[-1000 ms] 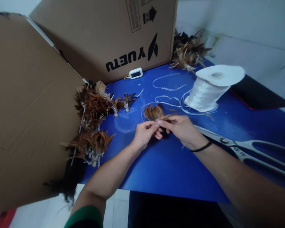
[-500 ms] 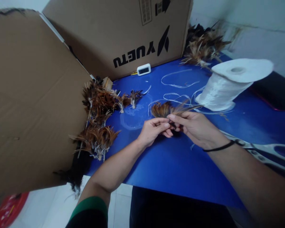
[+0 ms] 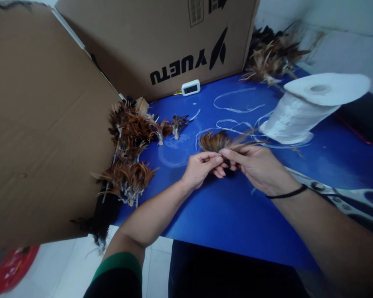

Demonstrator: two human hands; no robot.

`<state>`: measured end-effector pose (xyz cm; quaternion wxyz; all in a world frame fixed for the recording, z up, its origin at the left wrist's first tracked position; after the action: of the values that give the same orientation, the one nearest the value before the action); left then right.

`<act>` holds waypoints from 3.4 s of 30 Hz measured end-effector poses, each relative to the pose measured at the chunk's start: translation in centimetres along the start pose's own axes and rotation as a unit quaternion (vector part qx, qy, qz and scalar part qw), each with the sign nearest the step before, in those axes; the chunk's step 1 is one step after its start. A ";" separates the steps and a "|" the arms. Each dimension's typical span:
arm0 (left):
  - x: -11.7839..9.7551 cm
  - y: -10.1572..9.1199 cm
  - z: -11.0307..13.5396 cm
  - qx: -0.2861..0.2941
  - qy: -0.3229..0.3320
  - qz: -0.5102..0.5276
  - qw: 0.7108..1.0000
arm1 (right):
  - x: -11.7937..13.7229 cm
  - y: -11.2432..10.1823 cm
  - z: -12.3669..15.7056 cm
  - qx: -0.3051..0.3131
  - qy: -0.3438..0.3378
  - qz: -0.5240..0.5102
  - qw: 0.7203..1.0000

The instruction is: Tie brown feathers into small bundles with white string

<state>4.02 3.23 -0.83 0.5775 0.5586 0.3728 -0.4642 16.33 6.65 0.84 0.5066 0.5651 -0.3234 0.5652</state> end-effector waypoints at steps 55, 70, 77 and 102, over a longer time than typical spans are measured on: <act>-0.9 -0.1 0.2 0.047 -0.076 -0.012 0.996 | 1.8 0.0 0.3 0.099 -0.176 0.055 0.978; -1.7 -2.1 -0.7 -0.131 0.045 0.094 0.986 | 1.6 -0.5 0.5 -0.040 -0.190 0.469 0.861; -1.5 -1.9 -0.7 -0.106 0.050 0.113 0.987 | 1.1 0.7 1.2 -0.006 -0.152 0.651 0.744; -1.5 -2.7 -0.8 -0.169 0.092 0.131 0.972 | 1.3 2.4 -0.1 -0.052 -0.246 0.634 0.732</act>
<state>1.09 4.37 -0.32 0.6827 0.5372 0.4210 -0.2609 14.26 6.31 2.55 -0.0375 0.3208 -0.7489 0.5786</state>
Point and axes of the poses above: each hand's wrist, its own z-axis away from the middle knuckle, its own y-axis out of the palm, x = y × z, the point moved 4 cm from there along -z, towards the middle knuckle, and after that the axes turned 1 degree about x, right-handed, at the moved point
